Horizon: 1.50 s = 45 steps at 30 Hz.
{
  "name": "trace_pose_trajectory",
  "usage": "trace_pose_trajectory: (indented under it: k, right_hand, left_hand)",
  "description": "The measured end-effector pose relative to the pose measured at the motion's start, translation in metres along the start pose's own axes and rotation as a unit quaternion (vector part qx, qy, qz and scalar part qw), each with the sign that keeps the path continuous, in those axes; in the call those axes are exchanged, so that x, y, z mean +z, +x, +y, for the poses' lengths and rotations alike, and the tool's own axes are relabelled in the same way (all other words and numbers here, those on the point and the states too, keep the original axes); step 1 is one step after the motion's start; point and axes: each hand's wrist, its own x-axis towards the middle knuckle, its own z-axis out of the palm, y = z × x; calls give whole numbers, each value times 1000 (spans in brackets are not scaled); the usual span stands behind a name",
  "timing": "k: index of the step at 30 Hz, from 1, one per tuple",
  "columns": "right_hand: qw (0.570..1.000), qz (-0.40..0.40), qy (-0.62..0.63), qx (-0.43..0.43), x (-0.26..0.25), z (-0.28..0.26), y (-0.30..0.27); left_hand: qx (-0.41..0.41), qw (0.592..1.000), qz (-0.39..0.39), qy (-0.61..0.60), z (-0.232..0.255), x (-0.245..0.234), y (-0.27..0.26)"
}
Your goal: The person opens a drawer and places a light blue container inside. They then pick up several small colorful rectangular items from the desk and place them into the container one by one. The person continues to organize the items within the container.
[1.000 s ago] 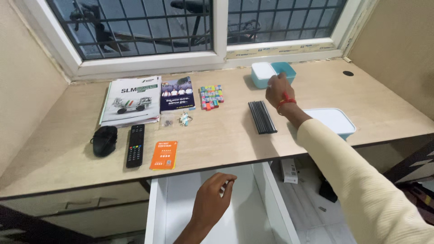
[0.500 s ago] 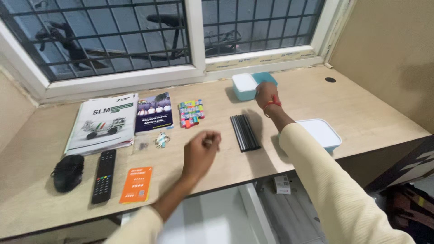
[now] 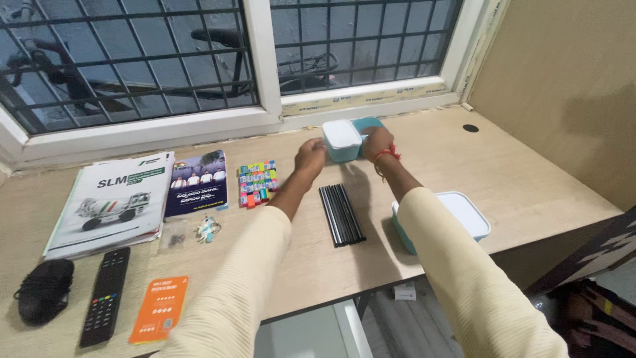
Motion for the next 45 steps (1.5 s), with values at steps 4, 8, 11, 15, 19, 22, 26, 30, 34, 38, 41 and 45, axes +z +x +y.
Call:
trace_pose_trajectory:
  k: [4, 8, 11, 15, 19, 22, 26, 30, 34, 38, 41, 45]
  right_hand:
    - [999, -42, -12, 17, 5, 2, 3]
    - [996, -62, 18, 65, 8, 0, -1]
    - [991, -87, 39, 91, 9, -2, -4]
    - [986, -111, 54, 114, 10, -2, -7]
    - [988, -101, 51, 103, 13, -3, -9]
    - [983, -102, 78, 132, 9, -9, -11]
    - [980, -74, 103, 153, -3, -29, -20]
    - [977, -41, 117, 176, -24, -55, -30]
    - [964, -47, 142, 221, -40, -84, -36]
    - [941, -46, 189, 276, -39, -105, -34]
    - [959, -205, -112, 163, -28, -109, -19]
    - [946, -152, -236, -163, -14, -96, -15]
  left_hand:
    - [-46, 995, -82, 39, 5, 24, 7]
    - [-70, 988, -136, 35, 5, 36, 11]
    - [-88, 987, -136, 7, 1, 40, 16]
    - [-83, 986, -143, -1, -2, 40, 23]
    - [-92, 986, -142, 5, 0, 40, 22]
    - [-78, 988, -131, 21, 1, 37, 19]
    - [-108, 987, -112, 32, 0, 33, 15]
    - [-82, 991, -102, 28, -7, 24, 14]
    - [-63, 994, -86, 22, -12, 14, 13]
    - [-46, 995, -85, 38, -11, -2, 7]
    - [-55, 995, -77, 38, -10, -16, -1]
    - [-29, 997, -62, 46, -5, -35, -14]
